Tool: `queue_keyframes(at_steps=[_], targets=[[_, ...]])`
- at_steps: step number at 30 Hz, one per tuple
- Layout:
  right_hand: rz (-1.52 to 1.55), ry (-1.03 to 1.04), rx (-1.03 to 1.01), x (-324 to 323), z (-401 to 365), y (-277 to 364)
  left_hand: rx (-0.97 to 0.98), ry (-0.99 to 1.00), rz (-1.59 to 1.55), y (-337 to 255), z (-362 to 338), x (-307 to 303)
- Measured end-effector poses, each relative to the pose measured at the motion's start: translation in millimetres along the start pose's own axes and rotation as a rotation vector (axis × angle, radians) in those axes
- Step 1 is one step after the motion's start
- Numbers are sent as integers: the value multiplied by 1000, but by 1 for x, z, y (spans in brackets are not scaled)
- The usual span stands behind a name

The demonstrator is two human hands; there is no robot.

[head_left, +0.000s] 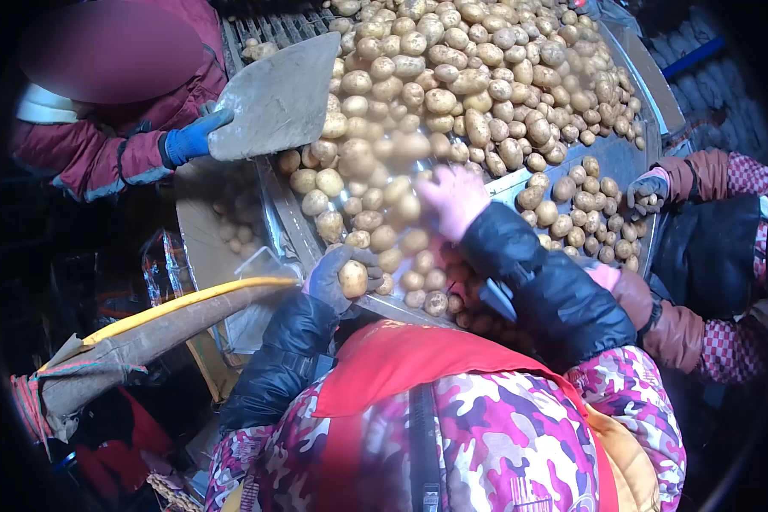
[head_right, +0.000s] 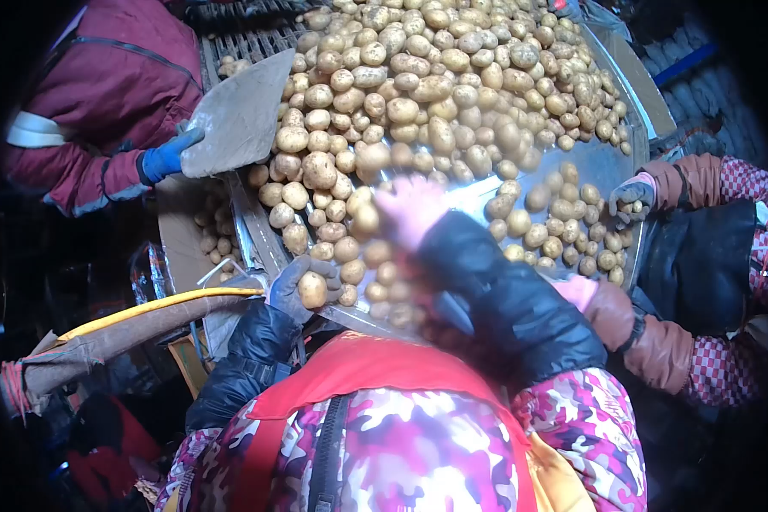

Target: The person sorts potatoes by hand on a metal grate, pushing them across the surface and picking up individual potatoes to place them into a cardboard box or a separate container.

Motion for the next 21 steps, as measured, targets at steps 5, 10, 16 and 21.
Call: queue_keyframes(at_steps=[5, 10, 16, 21], targets=[[434, 242, 323, 15, -44, -12, -84, 138, 70, 11, -2, 5], [520, 340, 139, -24, -45, 44, 61, 364, 326, 21, 0, 57], [195, -209, 139, -18, 14, -9, -116, 324, -326, 17, -15, 63], [228, 106, 240, 23, 25, -25, -109, 198, -338, 20, -8, 40]])
Point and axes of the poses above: each hand's wrist, its own z-axis towards the middle knuckle, its own x-axis out of the palm, y = z × x, the point moved 8 cm from there along z, towards the middle knuckle, and after that the axes turned 10 degrees about -z, right-handed, at the moved point
